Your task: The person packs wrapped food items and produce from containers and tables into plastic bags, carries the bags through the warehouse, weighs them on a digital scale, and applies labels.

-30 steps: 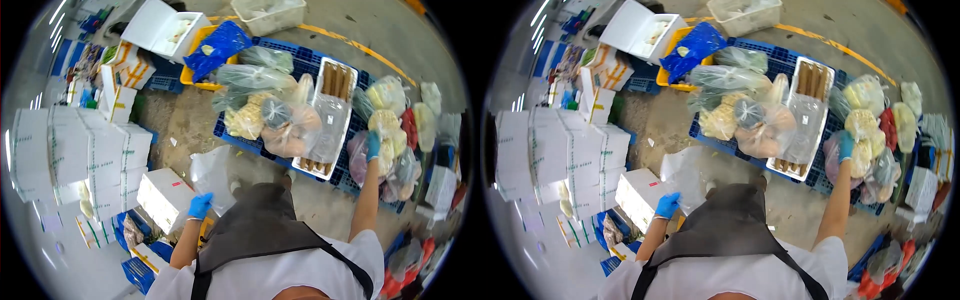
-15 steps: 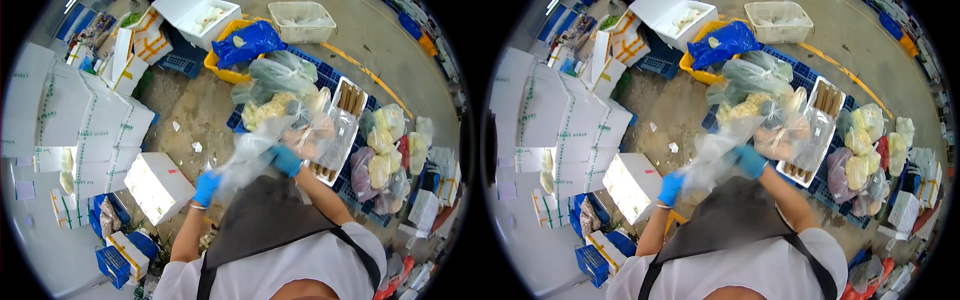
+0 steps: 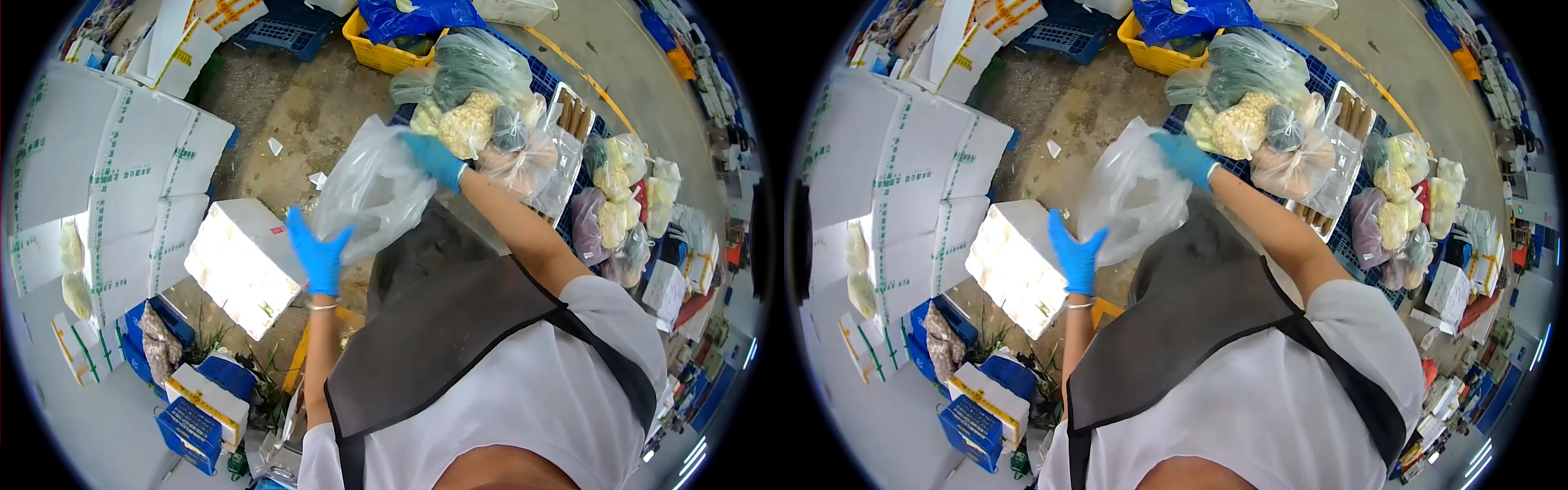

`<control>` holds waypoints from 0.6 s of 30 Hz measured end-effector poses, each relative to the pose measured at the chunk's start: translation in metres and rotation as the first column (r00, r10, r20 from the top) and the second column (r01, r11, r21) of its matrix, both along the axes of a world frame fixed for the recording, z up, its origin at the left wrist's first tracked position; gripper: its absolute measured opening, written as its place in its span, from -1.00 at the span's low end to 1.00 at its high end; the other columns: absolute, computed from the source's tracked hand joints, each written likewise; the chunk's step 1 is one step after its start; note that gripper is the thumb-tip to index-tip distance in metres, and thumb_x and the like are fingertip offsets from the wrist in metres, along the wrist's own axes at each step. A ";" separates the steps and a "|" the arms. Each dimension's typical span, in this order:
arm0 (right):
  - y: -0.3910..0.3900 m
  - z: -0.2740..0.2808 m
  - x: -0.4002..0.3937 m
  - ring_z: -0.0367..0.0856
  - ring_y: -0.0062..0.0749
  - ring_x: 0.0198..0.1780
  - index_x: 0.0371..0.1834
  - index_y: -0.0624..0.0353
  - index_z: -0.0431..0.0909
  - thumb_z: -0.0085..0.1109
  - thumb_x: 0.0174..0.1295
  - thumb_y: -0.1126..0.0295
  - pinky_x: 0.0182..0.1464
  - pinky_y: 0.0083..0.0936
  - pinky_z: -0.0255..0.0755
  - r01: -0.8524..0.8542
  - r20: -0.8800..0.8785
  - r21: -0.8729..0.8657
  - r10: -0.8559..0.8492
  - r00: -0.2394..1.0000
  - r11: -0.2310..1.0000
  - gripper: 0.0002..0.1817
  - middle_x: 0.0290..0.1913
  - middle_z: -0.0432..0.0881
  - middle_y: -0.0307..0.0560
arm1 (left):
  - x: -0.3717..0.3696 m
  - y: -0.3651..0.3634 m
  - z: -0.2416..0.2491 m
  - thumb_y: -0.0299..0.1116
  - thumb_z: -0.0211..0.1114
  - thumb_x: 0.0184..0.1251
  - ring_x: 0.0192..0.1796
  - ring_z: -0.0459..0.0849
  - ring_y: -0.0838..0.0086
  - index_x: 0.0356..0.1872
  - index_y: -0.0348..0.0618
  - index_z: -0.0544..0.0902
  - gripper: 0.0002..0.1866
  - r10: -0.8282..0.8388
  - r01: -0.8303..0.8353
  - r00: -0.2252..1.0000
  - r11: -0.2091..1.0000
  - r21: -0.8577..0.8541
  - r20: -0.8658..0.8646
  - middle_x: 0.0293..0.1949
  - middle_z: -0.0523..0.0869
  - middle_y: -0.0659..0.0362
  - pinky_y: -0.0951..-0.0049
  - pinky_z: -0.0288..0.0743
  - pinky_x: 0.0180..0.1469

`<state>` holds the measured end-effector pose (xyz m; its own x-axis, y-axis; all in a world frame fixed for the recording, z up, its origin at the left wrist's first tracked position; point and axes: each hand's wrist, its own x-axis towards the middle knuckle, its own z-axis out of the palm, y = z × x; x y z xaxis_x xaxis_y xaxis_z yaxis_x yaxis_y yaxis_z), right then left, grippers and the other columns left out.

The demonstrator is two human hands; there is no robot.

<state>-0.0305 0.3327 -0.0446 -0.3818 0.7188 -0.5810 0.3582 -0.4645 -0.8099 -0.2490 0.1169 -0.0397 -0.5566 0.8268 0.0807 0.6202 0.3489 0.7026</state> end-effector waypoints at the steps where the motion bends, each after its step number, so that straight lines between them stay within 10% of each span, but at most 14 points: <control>1: -0.010 0.006 -0.016 0.53 -0.52 -0.40 0.12 0.08 0.56 0.04 0.33 -0.02 -0.45 -0.43 0.46 -0.177 0.002 0.037 0.177 0.984 0.983 -0.52 -0.29 0.61 -0.19 | 0.023 0.020 0.017 -0.18 0.61 -0.18 0.42 0.25 0.00 0.38 -0.41 0.21 0.07 -0.034 0.034 0.999 0.999 0.027 -0.006 0.36 0.29 -0.21 0.19 0.12 0.44; 2: -0.020 0.013 -0.030 0.56 -0.44 -0.38 0.14 0.11 0.54 0.07 0.31 0.00 -0.39 -0.40 0.51 -0.350 0.009 0.074 0.351 0.936 0.934 -0.50 -0.27 0.63 -0.12 | 0.031 0.039 0.025 -0.28 0.56 -0.09 0.43 0.23 0.00 0.38 -0.39 0.21 -0.01 -0.065 0.066 0.998 0.996 0.055 -0.015 0.38 0.27 -0.21 0.21 0.11 0.44; 3: -0.028 -0.014 -0.044 0.59 -0.31 -0.35 0.16 0.12 0.52 0.09 0.29 0.04 -0.31 -0.37 0.54 -0.492 0.148 0.653 0.541 0.828 0.575 -0.51 -0.23 0.64 -0.03 | 0.018 0.059 0.006 -0.36 0.48 -0.05 0.42 0.26 -0.01 0.37 -0.38 0.23 -0.10 -0.016 0.019 0.998 0.998 0.052 -0.058 0.36 0.29 -0.21 0.22 0.13 0.43; 4: -0.033 -0.041 -0.057 0.62 -0.18 -0.32 0.17 0.13 0.50 0.11 0.28 0.07 -0.23 -0.35 0.56 -0.423 0.382 0.903 0.578 0.721 -0.069 -0.51 -0.20 0.66 0.05 | 0.005 0.079 -0.027 -0.44 0.40 0.00 0.41 0.28 -0.02 0.35 -0.38 0.26 -0.18 0.032 -0.027 0.994 0.998 0.049 -0.103 0.34 0.32 -0.21 0.23 0.15 0.42; 7: -0.020 0.027 -0.071 0.60 0.04 -0.23 0.07 0.14 0.53 0.15 0.21 0.19 -0.12 -0.29 0.53 -0.779 0.399 0.474 0.688 0.606 0.411 -0.59 -0.14 0.63 0.12 | -0.057 0.118 -0.085 -0.65 0.11 0.06 0.17 0.53 0.00 0.15 -0.30 0.50 -0.48 0.126 -0.124 0.990 0.992 0.022 -0.070 0.11 0.57 -0.15 0.22 0.36 0.24; 9: 0.024 0.004 -0.060 0.60 0.08 -0.14 -0.06 0.15 0.55 0.18 0.17 0.23 -0.08 -0.24 0.50 -0.741 0.612 0.548 0.417 0.672 0.388 -0.67 -0.13 0.63 0.13 | -0.102 0.136 -0.074 -0.63 0.10 0.09 0.04 0.61 0.03 0.04 -0.27 0.58 -0.58 0.109 -0.098 0.994 0.960 -0.263 0.028 -0.02 0.65 -0.11 0.20 0.45 0.13; 11: 0.106 -0.063 -0.054 0.61 0.06 -0.14 -0.06 0.18 0.54 0.19 0.19 0.27 -0.12 -0.22 0.51 -0.635 0.641 0.633 0.159 0.751 0.444 -0.69 -0.14 0.63 0.13 | -0.130 0.158 -0.069 -0.58 0.11 0.14 -0.04 0.64 0.04 0.00 -0.23 0.60 -0.64 0.046 -0.056 0.997 0.982 -0.182 -0.060 -0.07 0.66 -0.10 0.21 0.47 0.00; 13: 0.187 -0.068 -0.062 0.65 -0.02 -0.07 0.08 0.17 0.55 0.11 0.20 0.31 -0.05 -0.29 0.53 -0.617 0.853 0.456 -0.118 0.508 0.642 -0.62 -0.04 0.66 0.12 | -0.164 0.196 -0.071 -0.52 0.14 0.18 -0.07 0.65 0.05 -0.02 -0.21 0.62 -0.68 0.016 -0.029 0.997 0.987 -0.160 -0.080 -0.10 0.68 -0.09 0.21 0.49 -0.05; 16: 0.260 -0.144 -0.071 0.66 -0.03 -0.14 0.09 0.19 0.56 0.08 0.22 0.33 -0.07 -0.30 0.53 0.098 0.258 0.536 -0.274 0.926 0.838 -0.62 -0.02 0.66 0.12 | -0.216 0.226 -0.076 -0.42 0.21 0.23 -0.03 0.64 0.04 0.01 -0.22 0.59 -0.68 -0.012 -0.003 0.999 0.960 -0.280 -0.052 -0.07 0.67 -0.08 0.21 0.49 -0.01; 18: 0.277 -0.149 -0.110 0.65 0.00 -0.12 0.08 0.22 0.56 0.08 0.25 0.28 -0.04 -0.30 0.53 0.188 0.095 0.307 -0.227 0.969 0.933 -0.62 -0.02 0.66 0.15 | -0.234 0.249 -0.073 -0.35 0.24 0.26 -0.02 0.64 0.03 0.07 -0.22 0.55 -0.64 -0.066 0.041 0.996 0.937 -0.347 -0.060 -0.01 0.64 -0.08 0.19 0.49 0.02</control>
<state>-0.1403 0.6102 -0.1932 -0.1429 0.9198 -0.3655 0.3885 -0.2876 -0.8754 -0.4830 0.3661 -0.1127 -0.5142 0.8391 -0.1775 0.6876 0.5271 0.4993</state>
